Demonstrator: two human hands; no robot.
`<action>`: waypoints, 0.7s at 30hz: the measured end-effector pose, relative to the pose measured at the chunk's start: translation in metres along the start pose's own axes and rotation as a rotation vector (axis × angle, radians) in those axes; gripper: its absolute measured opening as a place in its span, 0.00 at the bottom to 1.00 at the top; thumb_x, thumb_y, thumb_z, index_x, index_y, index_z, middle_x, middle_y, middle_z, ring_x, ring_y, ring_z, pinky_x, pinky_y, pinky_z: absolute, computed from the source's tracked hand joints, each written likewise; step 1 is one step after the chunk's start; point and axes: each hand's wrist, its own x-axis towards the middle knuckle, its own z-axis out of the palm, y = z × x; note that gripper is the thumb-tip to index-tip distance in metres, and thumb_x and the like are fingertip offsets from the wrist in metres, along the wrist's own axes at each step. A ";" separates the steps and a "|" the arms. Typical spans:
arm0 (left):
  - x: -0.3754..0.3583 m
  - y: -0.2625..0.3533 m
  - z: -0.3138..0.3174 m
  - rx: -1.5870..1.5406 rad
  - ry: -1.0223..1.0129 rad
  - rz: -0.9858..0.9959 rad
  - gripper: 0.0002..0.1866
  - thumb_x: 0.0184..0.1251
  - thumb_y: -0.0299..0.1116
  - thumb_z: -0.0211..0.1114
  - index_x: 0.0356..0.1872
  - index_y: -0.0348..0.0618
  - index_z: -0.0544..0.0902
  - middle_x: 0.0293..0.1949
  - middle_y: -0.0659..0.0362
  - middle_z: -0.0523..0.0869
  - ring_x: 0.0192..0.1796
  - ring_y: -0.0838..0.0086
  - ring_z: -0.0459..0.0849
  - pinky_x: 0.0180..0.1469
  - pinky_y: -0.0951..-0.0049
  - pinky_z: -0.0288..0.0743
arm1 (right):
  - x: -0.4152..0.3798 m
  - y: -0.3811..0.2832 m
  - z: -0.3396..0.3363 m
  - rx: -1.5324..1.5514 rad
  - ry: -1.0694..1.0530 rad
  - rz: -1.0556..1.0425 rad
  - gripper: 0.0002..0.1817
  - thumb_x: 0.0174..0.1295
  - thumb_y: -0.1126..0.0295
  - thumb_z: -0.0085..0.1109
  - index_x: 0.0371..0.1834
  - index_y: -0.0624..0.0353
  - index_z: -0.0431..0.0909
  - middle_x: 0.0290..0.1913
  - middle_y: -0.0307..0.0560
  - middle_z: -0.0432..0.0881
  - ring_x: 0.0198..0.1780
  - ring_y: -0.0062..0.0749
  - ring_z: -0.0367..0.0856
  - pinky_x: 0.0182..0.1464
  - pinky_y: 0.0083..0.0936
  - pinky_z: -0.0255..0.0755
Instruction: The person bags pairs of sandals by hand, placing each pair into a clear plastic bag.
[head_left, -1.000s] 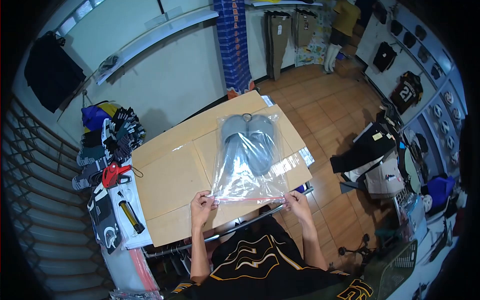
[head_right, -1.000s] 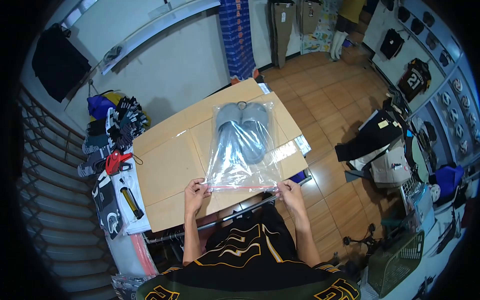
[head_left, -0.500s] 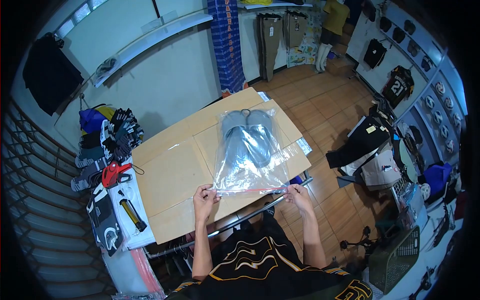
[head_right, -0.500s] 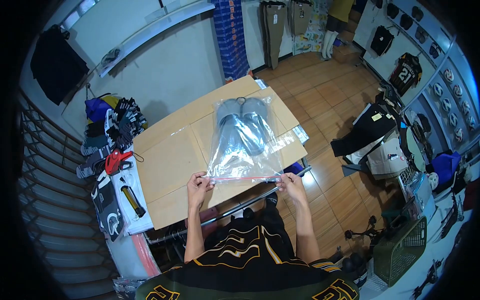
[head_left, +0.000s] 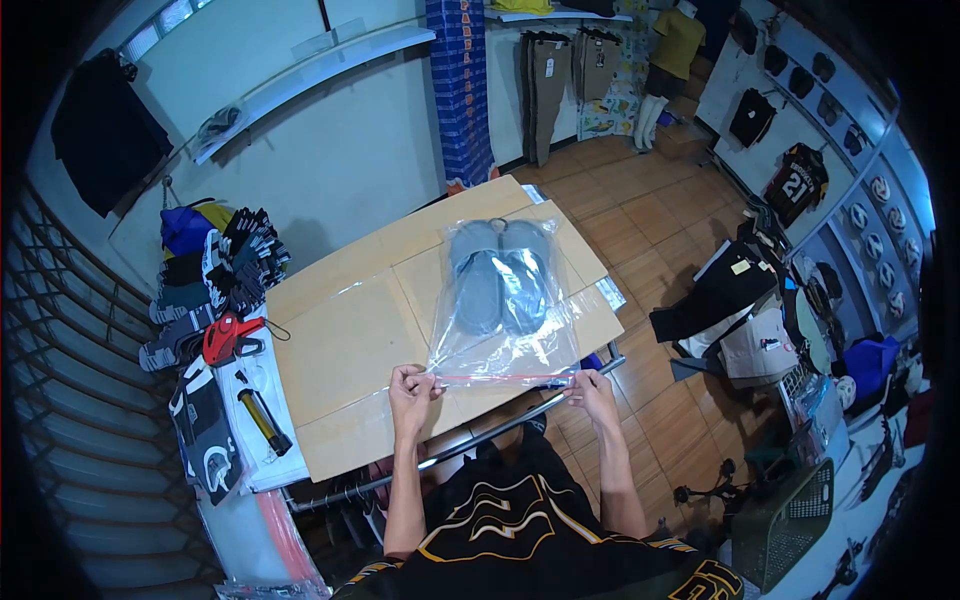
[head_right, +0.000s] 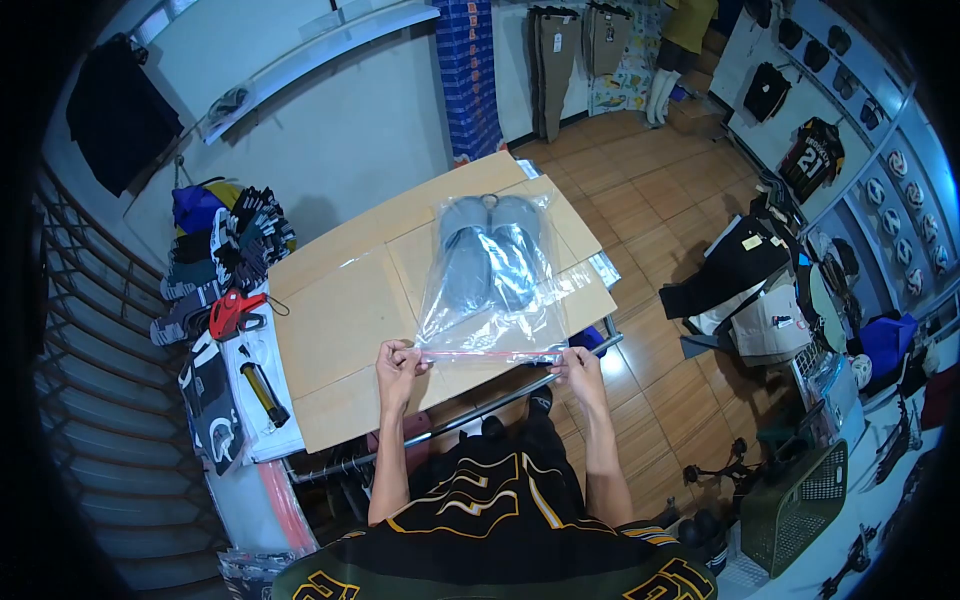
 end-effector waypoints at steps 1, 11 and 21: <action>-0.001 0.001 0.000 -0.001 0.002 -0.001 0.13 0.70 0.22 0.63 0.48 0.38 0.68 0.33 0.55 0.85 0.31 0.75 0.85 0.34 0.77 0.83 | -0.001 0.000 0.001 -0.002 -0.001 0.001 0.13 0.75 0.62 0.52 0.42 0.61 0.77 0.35 0.43 0.83 0.35 0.24 0.83 0.36 0.20 0.78; -0.002 0.001 0.006 0.071 -0.064 0.046 0.13 0.71 0.24 0.63 0.47 0.39 0.67 0.30 0.58 0.83 0.30 0.79 0.83 0.34 0.79 0.80 | 0.001 0.005 0.006 -0.049 0.008 -0.078 0.11 0.74 0.65 0.52 0.42 0.62 0.78 0.35 0.44 0.84 0.35 0.25 0.84 0.35 0.20 0.76; 0.000 0.003 0.007 0.174 -0.101 0.009 0.15 0.71 0.24 0.62 0.50 0.40 0.64 0.32 0.56 0.84 0.32 0.77 0.85 0.35 0.78 0.80 | -0.008 -0.005 0.018 0.037 0.027 0.024 0.13 0.75 0.61 0.53 0.41 0.61 0.79 0.35 0.42 0.84 0.35 0.23 0.83 0.34 0.19 0.73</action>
